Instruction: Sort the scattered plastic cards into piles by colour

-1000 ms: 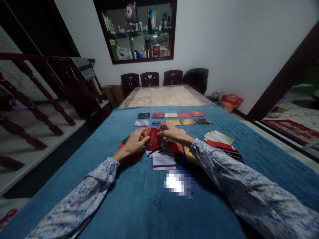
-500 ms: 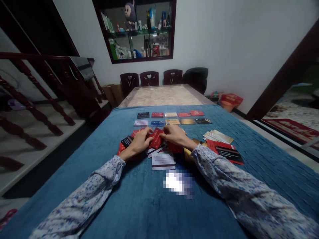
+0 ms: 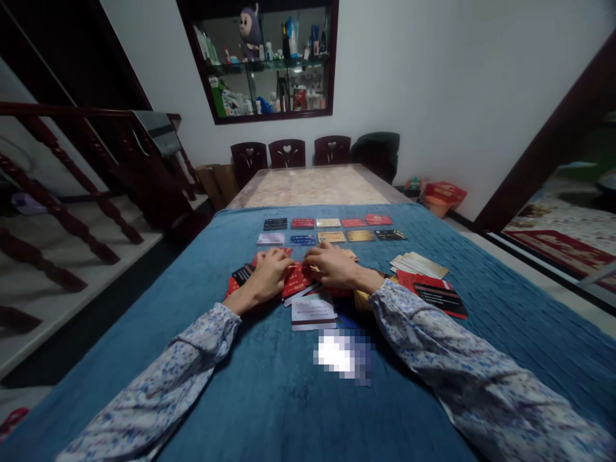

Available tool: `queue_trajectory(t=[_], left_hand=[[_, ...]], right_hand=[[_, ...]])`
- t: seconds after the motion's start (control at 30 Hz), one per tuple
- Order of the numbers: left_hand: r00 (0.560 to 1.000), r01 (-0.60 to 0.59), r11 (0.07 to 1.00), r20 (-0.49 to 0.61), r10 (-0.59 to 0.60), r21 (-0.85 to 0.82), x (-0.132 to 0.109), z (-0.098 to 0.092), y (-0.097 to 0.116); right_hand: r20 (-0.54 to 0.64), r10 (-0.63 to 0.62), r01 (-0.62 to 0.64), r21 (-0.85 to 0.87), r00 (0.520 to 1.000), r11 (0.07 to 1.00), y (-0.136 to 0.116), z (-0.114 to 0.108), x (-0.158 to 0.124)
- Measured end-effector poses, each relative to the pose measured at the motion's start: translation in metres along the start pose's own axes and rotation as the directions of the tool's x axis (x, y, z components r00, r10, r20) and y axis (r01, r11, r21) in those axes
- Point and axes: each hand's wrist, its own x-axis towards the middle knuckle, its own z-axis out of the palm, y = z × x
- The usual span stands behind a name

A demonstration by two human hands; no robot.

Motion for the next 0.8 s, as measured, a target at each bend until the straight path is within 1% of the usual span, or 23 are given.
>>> queue_trajectory(t=[0.1, 0.13, 0.2, 0.27, 0.47, 0.63, 0.8], left_hand=[[0.999, 0.008, 1.0, 0.034, -0.008, 0.01, 0.0, -0.015, -0.004], [0.997, 0.018, 1.0, 0.071, -0.019, 0.013, -0.001, -0.019, -0.006], [0.986, 0.034, 0.999, 0.163, -0.035, 0.006, -0.001, -0.026, -0.012], [0.979, 0.049, 0.998, 0.201, -0.043, -0.027, -0.002, -0.029, -0.016], [0.979, 0.052, 0.995, 0.201, -0.034, -0.087, -0.002, -0.022, -0.018], [0.977, 0.051, 0.994, 0.212, -0.03, -0.092, -0.001, -0.017, -0.01], [0.98, 0.061, 0.995, 0.196, -0.044, -0.084, 0.0, -0.011, -0.005]], right_hand=[[0.016, -0.076, 0.076, 0.022, 0.997, 0.997, 0.002, 0.002, 0.001], [0.018, -0.088, 0.087, 0.024, 0.996, 0.996, 0.001, 0.003, 0.001], [0.019, -0.082, 0.082, 0.015, 0.996, 0.997, -0.002, 0.003, 0.001], [0.017, -0.062, 0.062, -0.008, 0.998, 0.998, -0.006, 0.004, 0.002], [0.041, -0.03, 0.032, -0.066, 0.999, 0.997, -0.017, 0.006, 0.003], [0.064, 0.004, 0.0, -0.063, 0.998, 0.998, -0.012, 0.003, 0.005], [0.083, 0.047, -0.044, -0.044, 0.995, 0.998, -0.007, 0.002, 0.006]])
